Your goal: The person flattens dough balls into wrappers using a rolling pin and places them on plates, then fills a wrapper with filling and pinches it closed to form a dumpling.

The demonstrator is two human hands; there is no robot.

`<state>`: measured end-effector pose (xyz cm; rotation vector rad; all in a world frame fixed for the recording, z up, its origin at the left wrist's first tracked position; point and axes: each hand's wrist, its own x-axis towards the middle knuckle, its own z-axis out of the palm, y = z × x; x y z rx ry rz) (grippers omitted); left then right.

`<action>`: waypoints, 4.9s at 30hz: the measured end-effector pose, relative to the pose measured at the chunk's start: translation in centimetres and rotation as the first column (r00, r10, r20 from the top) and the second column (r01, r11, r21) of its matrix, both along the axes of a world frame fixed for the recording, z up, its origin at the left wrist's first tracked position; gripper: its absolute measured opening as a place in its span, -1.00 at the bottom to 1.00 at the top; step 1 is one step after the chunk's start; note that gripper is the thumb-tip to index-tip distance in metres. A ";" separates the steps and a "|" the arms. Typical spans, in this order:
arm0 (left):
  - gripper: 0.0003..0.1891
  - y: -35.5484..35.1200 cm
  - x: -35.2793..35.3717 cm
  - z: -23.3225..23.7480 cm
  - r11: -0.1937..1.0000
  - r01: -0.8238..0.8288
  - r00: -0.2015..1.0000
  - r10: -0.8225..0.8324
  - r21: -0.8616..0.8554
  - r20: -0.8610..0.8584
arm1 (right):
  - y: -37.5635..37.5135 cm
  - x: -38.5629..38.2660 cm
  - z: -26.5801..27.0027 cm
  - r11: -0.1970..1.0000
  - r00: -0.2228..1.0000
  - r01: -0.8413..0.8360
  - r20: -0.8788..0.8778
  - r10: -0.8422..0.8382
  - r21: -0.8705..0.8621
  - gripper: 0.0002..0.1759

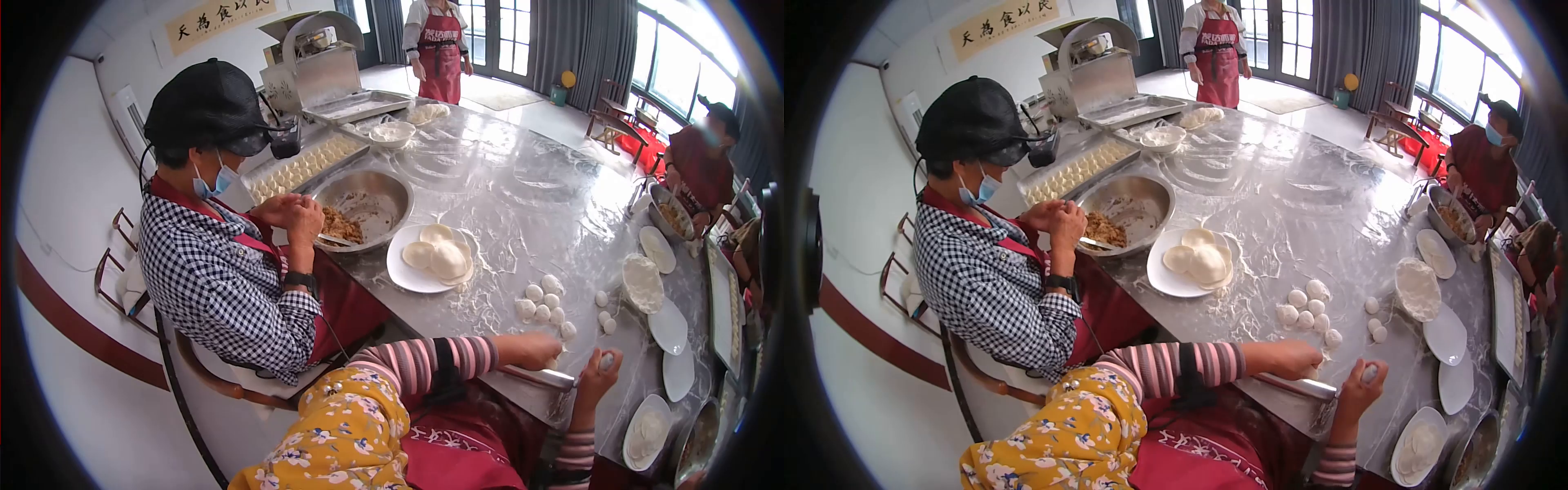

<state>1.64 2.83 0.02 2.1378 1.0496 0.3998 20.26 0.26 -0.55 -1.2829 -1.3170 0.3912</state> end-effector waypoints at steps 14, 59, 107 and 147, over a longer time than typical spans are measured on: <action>-0.86 -0.1 -1.4 1.1 0.996 0.053 0.998 -0.051 -0.072 0.036 | -2.4 0.7 -0.5 0.997 0.999 0.041 0.014 -0.040 -0.071 -0.83; -0.54 1.6 -23.3 7.9 0.705 -0.641 0.715 0.692 0.303 -0.098 | -5.5 0.0 0.6 1.000 0.996 -0.009 -0.090 0.008 -0.010 -0.80; -0.75 -1.0 -3.5 0.7 0.950 -0.161 0.986 0.168 -0.267 0.002 | -5.1 0.6 0.7 1.000 0.999 -0.002 0.050 0.001 0.028 -0.71; -0.79 1.8 -1.6 -0.3 0.992 0.122 0.992 -0.122 -0.022 -0.027 | 1.3 -0.7 1.1 0.983 0.981 0.045 0.179 -0.077 0.179 -0.71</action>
